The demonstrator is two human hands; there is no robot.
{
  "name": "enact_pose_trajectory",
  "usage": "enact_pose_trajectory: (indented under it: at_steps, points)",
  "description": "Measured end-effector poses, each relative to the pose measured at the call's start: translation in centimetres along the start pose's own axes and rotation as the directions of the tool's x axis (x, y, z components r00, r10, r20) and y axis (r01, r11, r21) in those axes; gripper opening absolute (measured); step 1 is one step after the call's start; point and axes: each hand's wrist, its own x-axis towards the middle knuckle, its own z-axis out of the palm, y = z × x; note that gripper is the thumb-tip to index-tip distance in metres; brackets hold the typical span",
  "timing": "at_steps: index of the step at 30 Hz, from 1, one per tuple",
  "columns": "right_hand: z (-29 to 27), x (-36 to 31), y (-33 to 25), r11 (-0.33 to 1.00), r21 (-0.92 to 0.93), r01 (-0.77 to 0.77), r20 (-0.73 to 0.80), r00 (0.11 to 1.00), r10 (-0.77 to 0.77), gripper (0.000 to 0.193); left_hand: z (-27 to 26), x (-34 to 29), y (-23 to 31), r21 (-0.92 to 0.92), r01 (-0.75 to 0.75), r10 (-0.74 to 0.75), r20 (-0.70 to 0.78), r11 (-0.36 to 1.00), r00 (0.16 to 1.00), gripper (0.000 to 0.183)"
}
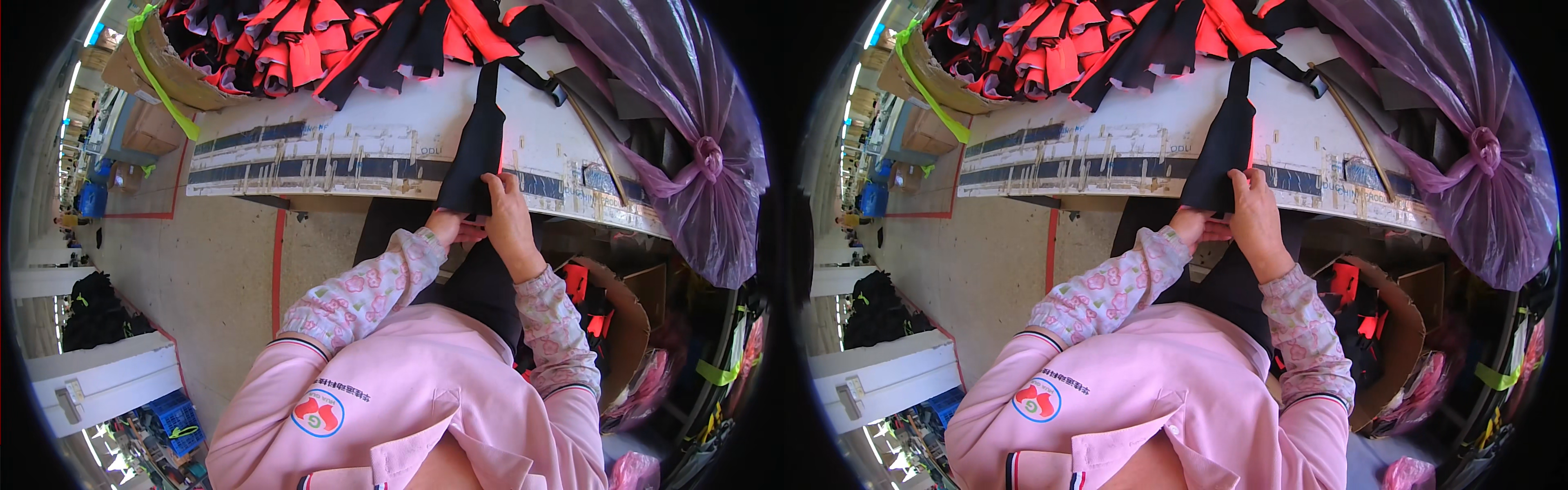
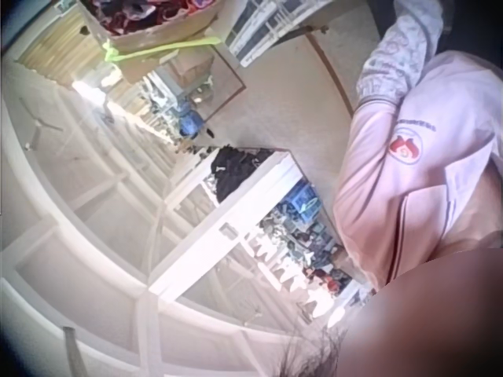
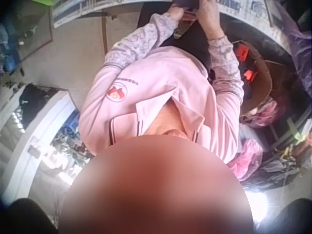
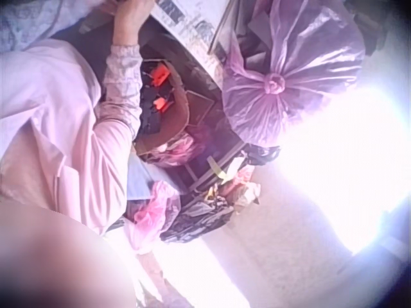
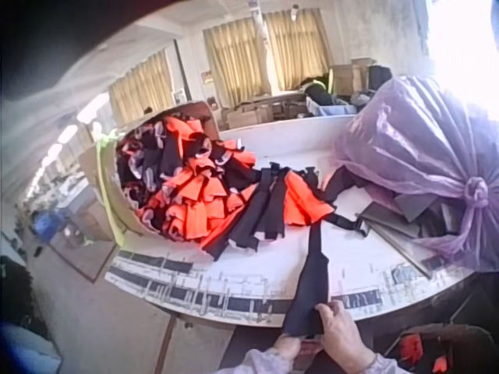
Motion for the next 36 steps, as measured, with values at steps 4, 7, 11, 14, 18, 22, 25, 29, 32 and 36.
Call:
enact_pose_trajectory:
  at_steps: [4,7,11,14,18,22,25,29,32,36]
  points:
    - [-0.3,0.4,-0.1,0.997,0.045,0.056,0.001,0.998,-0.056,0.057,0.1,-0.1,-0.1,-0.089,-0.021,0.018,-0.031,0.996,0.999,0.026]
    - [-0.1,0.5,0.1,0.994,0.077,0.080,0.016,0.997,-0.082,0.054,0.1,-0.2,-0.5,-0.145,-0.039,0.030,-0.062,0.989,0.998,0.026]
    - [1.3,0.2,0.7,0.988,0.053,0.147,-0.011,0.989,-0.147,0.042,-0.5,0.4,-1.6,-0.199,-0.106,0.086,-0.106,0.974,0.991,0.026]
    - [1.3,0.2,0.6,0.990,0.015,0.142,0.020,0.990,-0.142,0.037,-0.9,0.3,-1.5,-0.213,-0.105,0.093,-0.063,0.972,0.994,0.027]
    - [1.4,0.2,0.8,0.990,0.005,0.139,0.036,0.990,-0.139,0.039,-1.5,0.5,-1.2,-0.165,-0.018,0.032,0.080,0.986,0.996,0.030]
    - [0.8,0.4,0.8,0.987,-0.037,0.157,0.073,0.985,-0.154,0.040,-1.7,0.9,-1.5,-0.135,-0.108,0.126,0.134,0.985,0.983,0.031]
    - [-1.7,1.5,0.6,0.991,0.021,0.129,0.257,0.958,-0.130,0.046,-1.7,0.7,-1.3,-0.183,-0.123,0.150,0.142,0.975,0.978,0.034]
    - [-4.7,4.7,-1.5,0.959,0.276,0.064,0.250,0.959,-0.136,0.056,-1.1,0.4,-1.0,-0.144,-0.134,0.165,0.229,0.980,0.959,0.033]
    - [-1.2,7.3,-3.3,0.966,0.069,0.247,-0.184,0.955,-0.231,0.063,-0.2,0.8,-1.5,-0.177,-0.118,0.151,0.189,0.977,0.970,0.032]
    - [5.3,6.5,1.6,0.958,-0.192,0.213,-0.057,0.972,-0.227,0.074,-0.3,1.1,-2.0,-0.238,-0.058,0.098,0.160,0.970,0.982,0.030]
